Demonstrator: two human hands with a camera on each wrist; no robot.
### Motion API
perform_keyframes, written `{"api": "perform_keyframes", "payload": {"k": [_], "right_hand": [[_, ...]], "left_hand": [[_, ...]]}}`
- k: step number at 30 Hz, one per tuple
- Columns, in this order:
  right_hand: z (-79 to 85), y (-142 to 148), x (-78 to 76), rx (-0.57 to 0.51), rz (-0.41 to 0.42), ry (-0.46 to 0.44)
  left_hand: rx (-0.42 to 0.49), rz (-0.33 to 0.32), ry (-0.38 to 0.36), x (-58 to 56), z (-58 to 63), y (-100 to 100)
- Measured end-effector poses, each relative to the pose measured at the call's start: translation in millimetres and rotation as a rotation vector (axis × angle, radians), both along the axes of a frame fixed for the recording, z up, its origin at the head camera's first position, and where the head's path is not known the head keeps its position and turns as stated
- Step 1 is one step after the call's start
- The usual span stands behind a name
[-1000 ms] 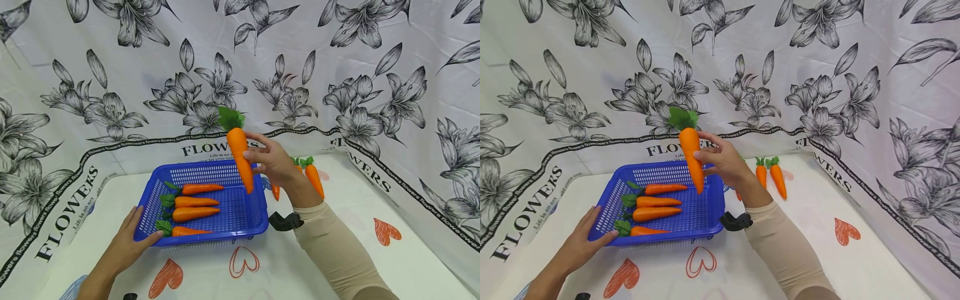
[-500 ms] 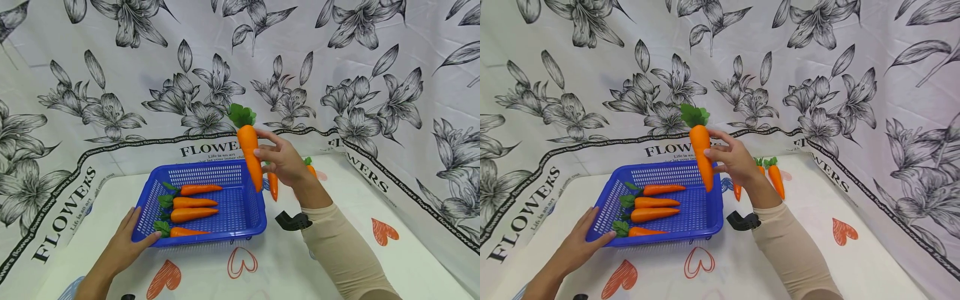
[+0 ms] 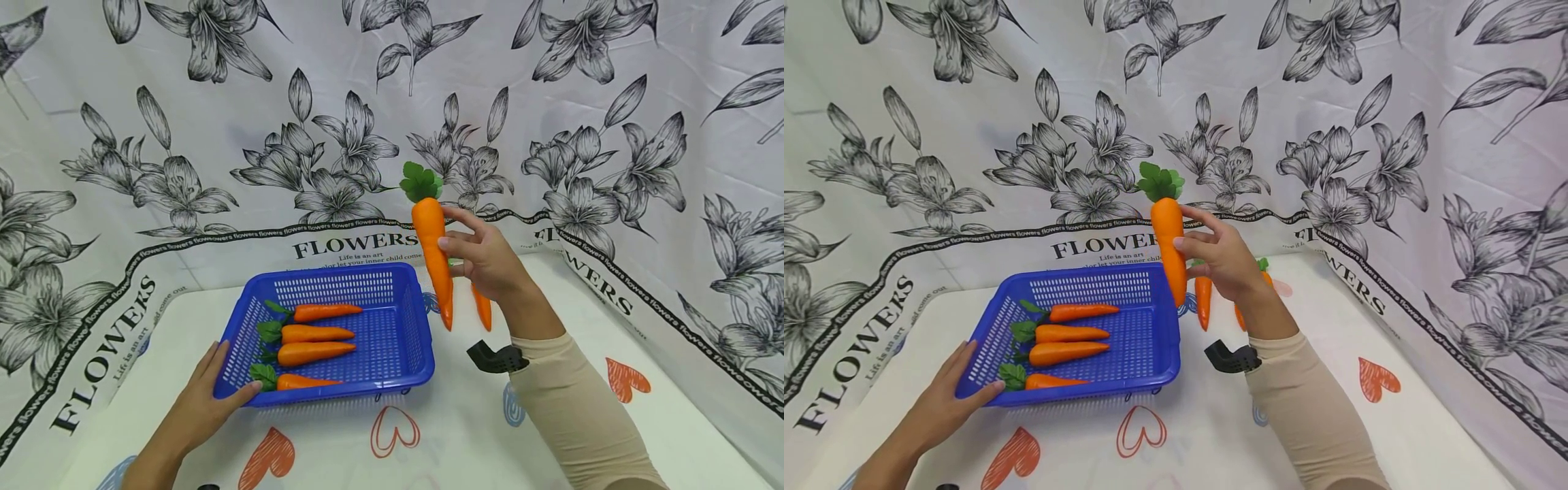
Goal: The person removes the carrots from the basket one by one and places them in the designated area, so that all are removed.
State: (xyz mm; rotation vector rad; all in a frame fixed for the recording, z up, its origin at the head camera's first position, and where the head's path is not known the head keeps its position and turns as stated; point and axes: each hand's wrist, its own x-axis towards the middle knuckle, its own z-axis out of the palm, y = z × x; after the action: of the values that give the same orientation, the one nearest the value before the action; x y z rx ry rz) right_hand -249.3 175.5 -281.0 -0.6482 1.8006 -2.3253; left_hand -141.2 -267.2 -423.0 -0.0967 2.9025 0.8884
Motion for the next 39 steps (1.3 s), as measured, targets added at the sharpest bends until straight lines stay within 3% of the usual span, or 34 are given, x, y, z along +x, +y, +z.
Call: {"api": "perform_keyframes", "payload": {"k": [13, 29, 39], "right_hand": [[-4.5, 33.8, -6.0, -0.043, -0.038, -0.005], [-5.5, 71.7, -10.4, -0.111, -0.074, 0.052], [-7.4, 97.4, -13.2, -0.113, -0.129, 0.02]], "left_hand": [[0.0, 0.003, 0.009, 0.4, -1.2, -0.8], [0.0, -0.011, 0.019, 0.2, -0.1, -2.5], [0.01, -0.007, 0.009, -0.7, -1.9, -1.6]]}}
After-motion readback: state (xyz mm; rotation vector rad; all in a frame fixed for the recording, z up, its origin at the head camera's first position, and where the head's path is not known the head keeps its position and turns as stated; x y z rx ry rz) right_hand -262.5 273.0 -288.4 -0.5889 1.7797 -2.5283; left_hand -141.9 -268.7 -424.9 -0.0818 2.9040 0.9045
